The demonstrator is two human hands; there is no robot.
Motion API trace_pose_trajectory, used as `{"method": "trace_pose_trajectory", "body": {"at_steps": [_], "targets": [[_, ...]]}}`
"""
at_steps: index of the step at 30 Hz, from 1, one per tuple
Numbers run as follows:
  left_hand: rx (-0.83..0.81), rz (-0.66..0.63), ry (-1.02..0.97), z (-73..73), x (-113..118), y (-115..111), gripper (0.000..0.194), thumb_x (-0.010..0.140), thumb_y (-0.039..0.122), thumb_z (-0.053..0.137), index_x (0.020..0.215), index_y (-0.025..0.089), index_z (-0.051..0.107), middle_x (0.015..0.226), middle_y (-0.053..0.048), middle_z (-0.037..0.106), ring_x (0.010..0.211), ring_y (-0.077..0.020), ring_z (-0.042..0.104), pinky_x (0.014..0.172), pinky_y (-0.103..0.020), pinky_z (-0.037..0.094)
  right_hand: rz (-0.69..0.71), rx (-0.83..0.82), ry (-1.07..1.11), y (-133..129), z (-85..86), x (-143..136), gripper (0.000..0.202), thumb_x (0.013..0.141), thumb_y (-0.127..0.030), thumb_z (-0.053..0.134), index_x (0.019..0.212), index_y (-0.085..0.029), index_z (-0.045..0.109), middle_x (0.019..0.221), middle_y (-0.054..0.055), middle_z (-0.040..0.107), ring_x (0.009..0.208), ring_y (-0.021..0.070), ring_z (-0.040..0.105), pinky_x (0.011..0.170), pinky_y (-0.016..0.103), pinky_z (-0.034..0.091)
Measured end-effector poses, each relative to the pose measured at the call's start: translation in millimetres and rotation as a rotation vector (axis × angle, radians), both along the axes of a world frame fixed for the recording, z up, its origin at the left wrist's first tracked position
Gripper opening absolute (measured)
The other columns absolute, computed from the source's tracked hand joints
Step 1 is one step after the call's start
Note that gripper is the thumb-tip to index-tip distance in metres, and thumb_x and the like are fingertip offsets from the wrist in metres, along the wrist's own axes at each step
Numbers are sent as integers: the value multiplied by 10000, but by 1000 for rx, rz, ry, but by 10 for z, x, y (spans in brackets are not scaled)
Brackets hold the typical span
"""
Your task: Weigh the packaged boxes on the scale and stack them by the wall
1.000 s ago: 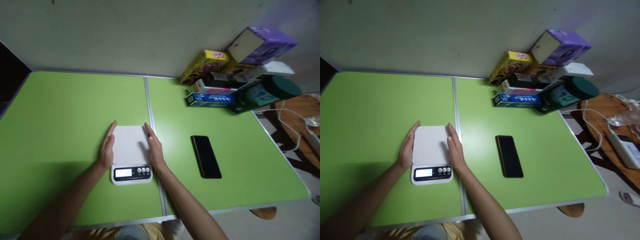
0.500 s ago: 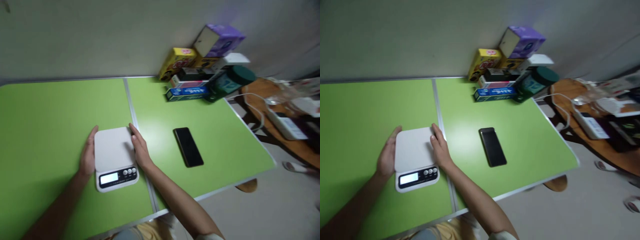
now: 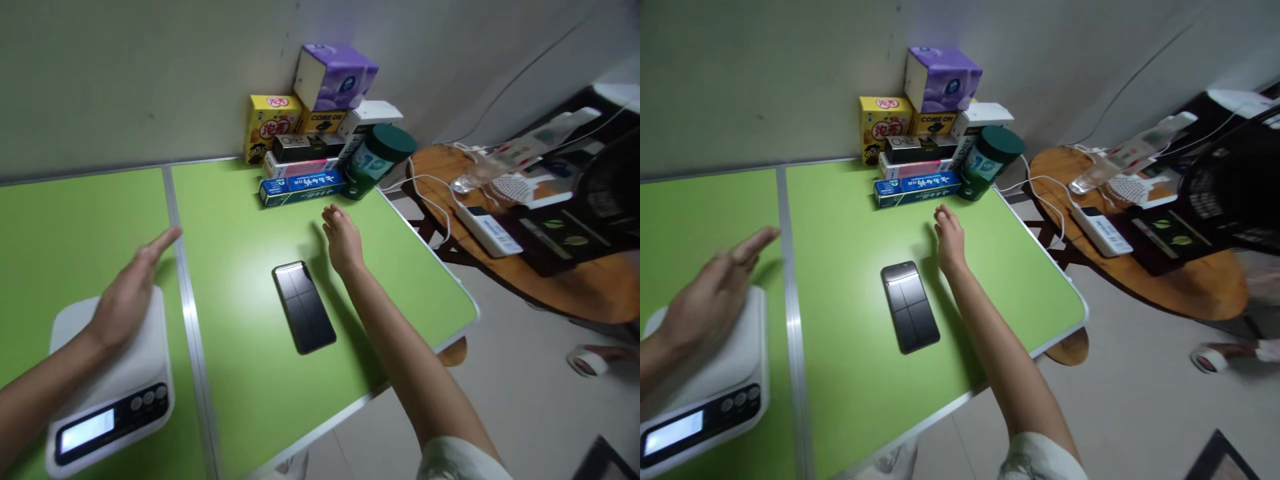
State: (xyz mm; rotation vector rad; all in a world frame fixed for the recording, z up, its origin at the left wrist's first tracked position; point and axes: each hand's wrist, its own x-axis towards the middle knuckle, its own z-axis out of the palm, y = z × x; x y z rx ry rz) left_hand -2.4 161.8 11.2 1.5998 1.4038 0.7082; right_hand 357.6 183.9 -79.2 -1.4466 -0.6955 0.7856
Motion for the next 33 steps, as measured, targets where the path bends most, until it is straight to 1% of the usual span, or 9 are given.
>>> {"method": "trace_pose_trajectory", "body": {"at_steps": [2, 4, 7, 10, 14, 20, 25, 29, 33], "targets": [[-125, -61, -91, -59, 485, 253, 576, 944, 592, 400, 1464, 348, 439, 1564, -11, 406, 1467, -348, 308, 1207, -619, 176, -76, -5, -50, 213, -125, 322, 566, 722, -591, 601, 1186, -267, 612, 1395, 57, 576, 1322, 239, 509, 1108, 460, 383], [-151, -88, -123, -144, 943, 541, 682, 845, 438, 656, 1473, 296, 433, 1574, -98, 378, 1448, -387, 331, 1193, -605, 230, -123, -1, -94, 408, -203, 571, 548, 710, -566, 609, 1171, -269, 614, 1376, 40, 580, 1309, 237, 507, 1098, 457, 391], [-106, -71, -2, -267, 1497, 953, 847, 764, 205, 731, 1516, 179, 344, 1588, -206, 308, 1422, -427, 359, 1140, -599, 329, -162, 8, -126, 644, -275, 813, 567, 718, -538, 599, 1192, -227, 603, 1372, 76, 564, 1304, 257, 500, 1059, 451, 422], [-21, -73, 116, -366, 1831, 1258, 880, 767, 153, 708, 1530, 108, 273, 1578, -246, 295, 1320, -423, 485, 1075, -570, 416, -149, 47, -176, 787, -349, 908, 576, 746, -537, 560, 1231, -227, 584, 1361, 90, 563, 1272, 274, 517, 974, 447, 477], [52, -123, 177, -485, 1980, 1481, 774, 766, 169, 700, 1461, 120, 364, 1429, -212, 493, 1095, -339, 639, 993, -539, 491, -127, 100, -243, 836, -430, 928, 560, 744, -525, 556, 1233, -254, 588, 1323, 84, 580, 1190, 273, 567, 916, 437, 511], [137, -139, 279, -570, 1912, 1562, 725, 651, 242, 827, 1291, 135, 505, 1335, -163, 512, 1170, -330, 579, 1030, -501, 463, -69, 79, -160, 785, -390, 964, 522, 704, -409, 579, 1204, -260, 580, 1177, 71, 625, 975, 240, 641, 818, 418, 535], [55, -154, 250, -461, 1617, 1474, 627, 651, 225, 818, 1205, 106, 549, 985, -85, 647, 918, -283, 658, 897, -478, 527, -8, 73, -153, 638, -241, 839, 309, 642, -359, 614, 921, -227, 639, 794, 7, 641, 724, 172, 617, 694, 347, 524], [64, -148, 237, -174, 1011, 1240, 663, 612, 224, 838, 1206, 122, 562, 942, -56, 654, 897, -272, 659, 894, -481, 528, 116, 47, -14, 405, -2, 470, 222, 600, -347, 717, 755, -227, 611, 613, -40, 571, 549, 121, 552, 564, 289, 485], [46, -103, 274, 244, 164, 742, 622, 607, 245, 847, 1170, 190, 589, 1027, -53, 678, 973, -279, 651, 943, -517, 513, 358, -106, 79, 75, 349, -118, 371, 578, -505, 816, 616, -222, 580, 511, -40, 533, 459, 110, 509, 489, 274, 448]]}}
